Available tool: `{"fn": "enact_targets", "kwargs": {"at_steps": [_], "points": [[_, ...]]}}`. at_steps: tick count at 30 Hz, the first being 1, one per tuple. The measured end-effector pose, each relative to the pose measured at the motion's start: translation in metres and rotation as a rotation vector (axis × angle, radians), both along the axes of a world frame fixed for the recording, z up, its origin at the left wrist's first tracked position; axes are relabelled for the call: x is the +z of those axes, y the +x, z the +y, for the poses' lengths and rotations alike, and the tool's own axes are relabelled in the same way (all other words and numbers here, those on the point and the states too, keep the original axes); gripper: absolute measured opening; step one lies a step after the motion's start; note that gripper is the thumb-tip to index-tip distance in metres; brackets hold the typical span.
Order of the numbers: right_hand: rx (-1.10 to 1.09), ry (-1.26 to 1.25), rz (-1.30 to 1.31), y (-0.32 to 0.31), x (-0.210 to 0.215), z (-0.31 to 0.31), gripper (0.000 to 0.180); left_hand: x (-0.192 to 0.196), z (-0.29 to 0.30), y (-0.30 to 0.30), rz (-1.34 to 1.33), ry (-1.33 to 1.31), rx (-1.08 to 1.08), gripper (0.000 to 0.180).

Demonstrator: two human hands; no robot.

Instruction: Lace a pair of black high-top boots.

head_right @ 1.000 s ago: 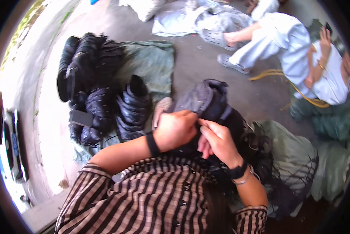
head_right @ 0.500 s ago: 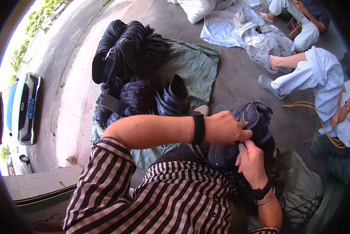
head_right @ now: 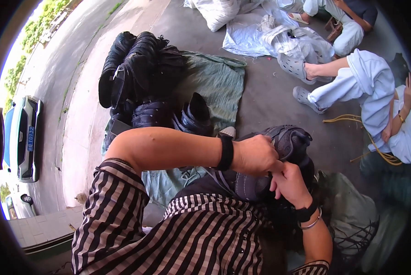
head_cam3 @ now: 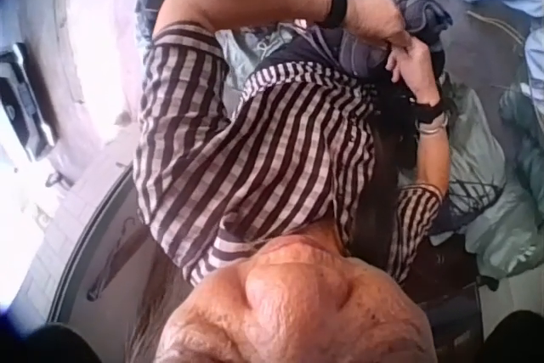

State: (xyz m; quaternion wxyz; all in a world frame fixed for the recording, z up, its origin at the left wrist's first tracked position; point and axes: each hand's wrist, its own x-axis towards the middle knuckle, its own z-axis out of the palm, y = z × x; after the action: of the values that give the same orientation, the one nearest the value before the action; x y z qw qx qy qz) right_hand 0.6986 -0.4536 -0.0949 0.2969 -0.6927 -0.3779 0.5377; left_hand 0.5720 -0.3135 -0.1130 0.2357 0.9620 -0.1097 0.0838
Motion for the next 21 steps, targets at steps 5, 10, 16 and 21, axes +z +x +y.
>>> {"fn": "enact_targets", "kwargs": {"at_steps": [5, 10, 16, 21], "points": [[0.368, -0.04, -0.312, 0.01, 0.012, 0.021, 0.023, -0.014, 0.009, -0.005, -0.158, -0.072, -0.042, 0.028], [0.158, 0.523, -0.949, 0.029, 0.005, 0.009, 0.012, -0.023, 0.012, -0.007, -0.239, -0.059, 0.025, 0.023], [-0.359, 0.355, -0.24, 0.092, 0.01, 0.001, 0.009, 0.001, 0.022, 0.013, 0.054, -0.881, 0.655, 0.036], [-0.391, 0.452, -0.303, 0.055, -0.003, -0.002, 0.008, -0.03, 0.043, 0.063, 0.574, -1.249, 0.537, 0.066]]}}
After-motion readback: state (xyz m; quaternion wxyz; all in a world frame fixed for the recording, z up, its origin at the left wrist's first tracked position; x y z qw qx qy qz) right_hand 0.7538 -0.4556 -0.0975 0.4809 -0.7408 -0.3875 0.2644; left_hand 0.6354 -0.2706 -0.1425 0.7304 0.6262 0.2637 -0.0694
